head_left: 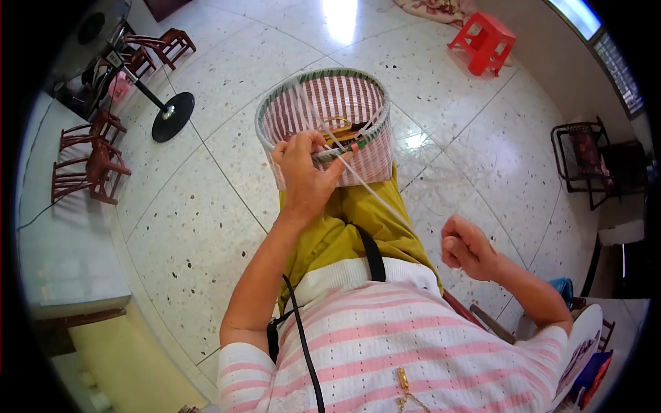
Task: The person weaves a white plastic strip through the rim of a small woven basket, pulling it tight and trimming the excess with shears.
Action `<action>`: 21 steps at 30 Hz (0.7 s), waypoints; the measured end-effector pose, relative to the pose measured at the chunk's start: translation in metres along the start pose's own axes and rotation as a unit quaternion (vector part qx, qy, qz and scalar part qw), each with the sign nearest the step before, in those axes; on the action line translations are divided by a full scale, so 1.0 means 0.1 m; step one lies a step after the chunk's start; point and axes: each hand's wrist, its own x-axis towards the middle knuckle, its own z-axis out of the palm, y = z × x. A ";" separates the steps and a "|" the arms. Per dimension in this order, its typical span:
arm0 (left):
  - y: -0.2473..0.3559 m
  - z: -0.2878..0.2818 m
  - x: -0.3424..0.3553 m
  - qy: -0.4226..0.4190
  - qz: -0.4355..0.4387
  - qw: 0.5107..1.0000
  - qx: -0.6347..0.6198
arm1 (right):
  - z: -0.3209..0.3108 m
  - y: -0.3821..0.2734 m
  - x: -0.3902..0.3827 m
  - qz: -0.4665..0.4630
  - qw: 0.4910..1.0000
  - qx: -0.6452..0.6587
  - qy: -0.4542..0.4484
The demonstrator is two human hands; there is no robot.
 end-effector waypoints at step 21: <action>0.06 -0.15 0.07 -0.059 0.055 0.996 0.024 | -1.54 1.55 -1.33 0.306 0.907 -0.146 0.248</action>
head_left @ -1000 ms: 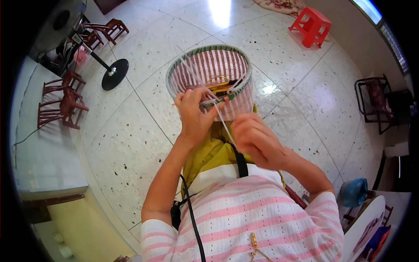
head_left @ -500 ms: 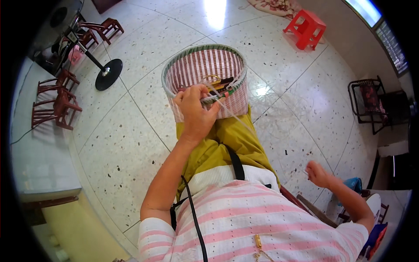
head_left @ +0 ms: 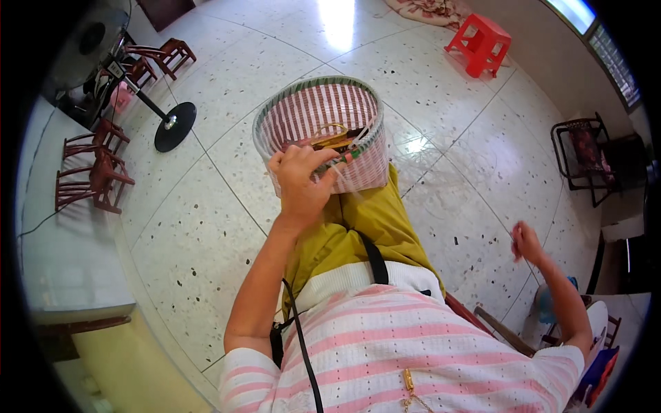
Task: The person weaves a white plastic strip through the rim of a small woven basket, pulling it tight and trimming the excess with shears.
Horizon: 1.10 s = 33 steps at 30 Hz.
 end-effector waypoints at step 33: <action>-0.12 -0.26 0.01 -0.109 -0.032 0.990 -0.078 | 1.74 -4.52 0.91 -0.350 0.877 -0.025 -0.330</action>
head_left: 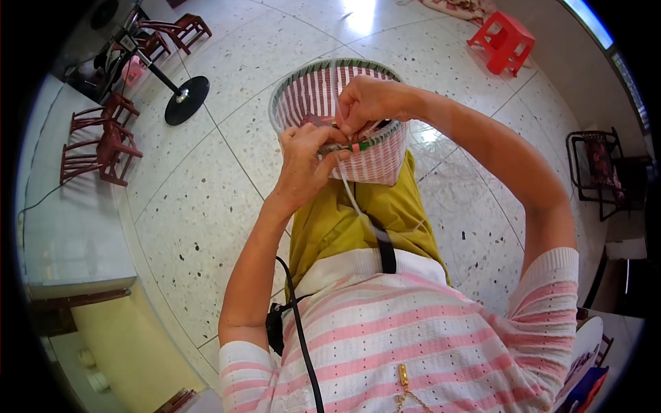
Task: The person weaves a white plastic strip through the rim of a small woven basket, pulling it tight and trimming the excess with shears.
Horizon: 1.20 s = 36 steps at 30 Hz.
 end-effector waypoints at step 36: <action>-0.09 0.06 -0.04 0.050 -0.001 0.998 0.033 | 0.55 0.32 -0.77 -0.423 0.761 -0.370 0.324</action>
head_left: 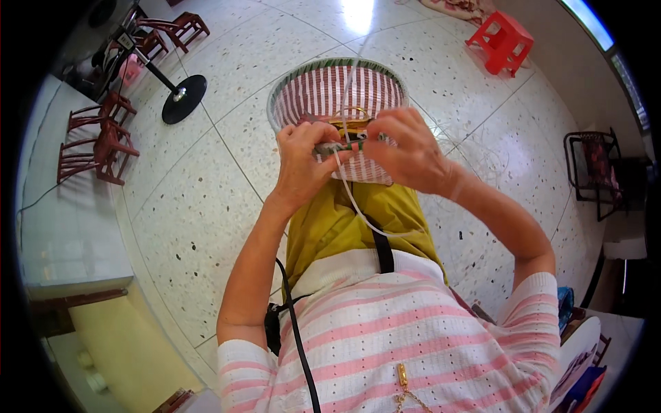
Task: The person weaves a white plastic strip through the rim of a small woven basket, pulling it tight and trimming the excess with shears.
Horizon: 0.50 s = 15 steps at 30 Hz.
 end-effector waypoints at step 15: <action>-0.02 -0.07 0.03 -0.025 0.013 0.999 -0.023 | 0.27 -0.23 -0.21 -0.076 0.991 -0.087 0.070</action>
